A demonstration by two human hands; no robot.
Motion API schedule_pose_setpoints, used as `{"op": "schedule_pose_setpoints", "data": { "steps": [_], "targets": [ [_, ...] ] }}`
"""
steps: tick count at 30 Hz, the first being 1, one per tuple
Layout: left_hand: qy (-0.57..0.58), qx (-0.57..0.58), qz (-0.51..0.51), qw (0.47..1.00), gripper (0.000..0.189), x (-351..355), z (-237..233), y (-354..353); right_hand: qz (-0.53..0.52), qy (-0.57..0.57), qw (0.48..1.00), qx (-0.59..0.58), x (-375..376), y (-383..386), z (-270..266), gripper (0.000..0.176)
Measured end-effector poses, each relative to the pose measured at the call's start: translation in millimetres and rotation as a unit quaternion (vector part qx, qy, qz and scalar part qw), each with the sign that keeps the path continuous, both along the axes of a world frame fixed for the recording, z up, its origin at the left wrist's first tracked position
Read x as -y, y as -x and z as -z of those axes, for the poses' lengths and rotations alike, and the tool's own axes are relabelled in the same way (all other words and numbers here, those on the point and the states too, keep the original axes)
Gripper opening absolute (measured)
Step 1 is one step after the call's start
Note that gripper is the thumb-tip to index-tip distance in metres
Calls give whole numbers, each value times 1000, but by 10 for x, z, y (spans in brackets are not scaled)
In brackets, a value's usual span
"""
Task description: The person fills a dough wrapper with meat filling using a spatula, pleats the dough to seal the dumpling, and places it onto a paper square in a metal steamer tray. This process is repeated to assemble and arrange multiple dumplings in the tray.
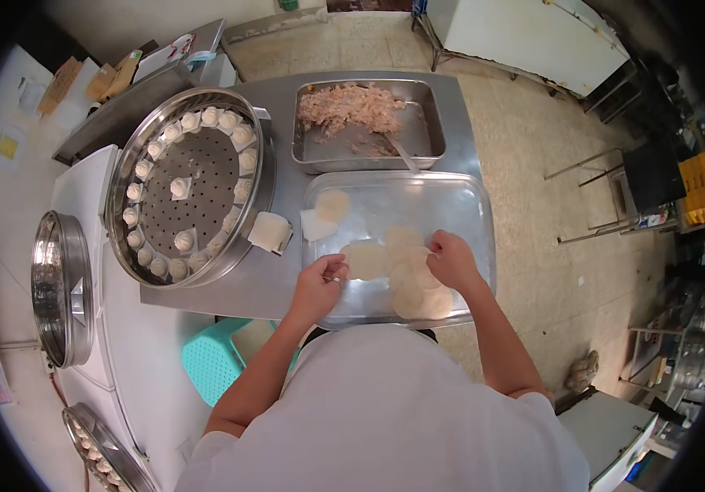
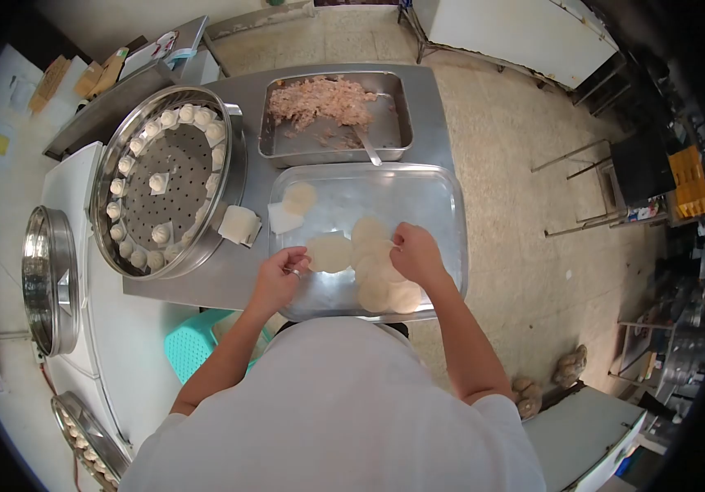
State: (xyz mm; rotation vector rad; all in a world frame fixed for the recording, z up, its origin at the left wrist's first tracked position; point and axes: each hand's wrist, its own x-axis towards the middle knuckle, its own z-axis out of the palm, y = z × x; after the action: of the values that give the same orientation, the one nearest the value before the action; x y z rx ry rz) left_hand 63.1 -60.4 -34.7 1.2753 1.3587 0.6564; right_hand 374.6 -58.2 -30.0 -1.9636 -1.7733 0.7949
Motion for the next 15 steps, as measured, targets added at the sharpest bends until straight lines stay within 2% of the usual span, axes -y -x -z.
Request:
{"op": "schedule_pose_setpoints", "data": {
  "steps": [1,3,6,9,10,12,15],
  "targets": [
    [6,23,9,1000,31,5,-2,21,41,17,999,-32,40,58,-115,20],
    [18,68,29,997,33,14,-3,44,54,24,994,-97,105,134,-299,22],
    [141,168,34,975,34,-41,-158,-35,91,59,968,-224,196,325,-620,26],
    [271,351,35,896,38,-96,-65,-118,99,75,913,-389,245,551,-858,24],
    [305,396,35,866,39,-124,-219,-149,95,74,887,-446,245,608,-893,23],
    [369,479,34,796,41,-132,-508,-178,105,126,882,-441,220,711,-882,21],
    [245,288,68,923,37,-100,-408,-204,122,161,867,-455,219,814,-806,20]
  ]
}}
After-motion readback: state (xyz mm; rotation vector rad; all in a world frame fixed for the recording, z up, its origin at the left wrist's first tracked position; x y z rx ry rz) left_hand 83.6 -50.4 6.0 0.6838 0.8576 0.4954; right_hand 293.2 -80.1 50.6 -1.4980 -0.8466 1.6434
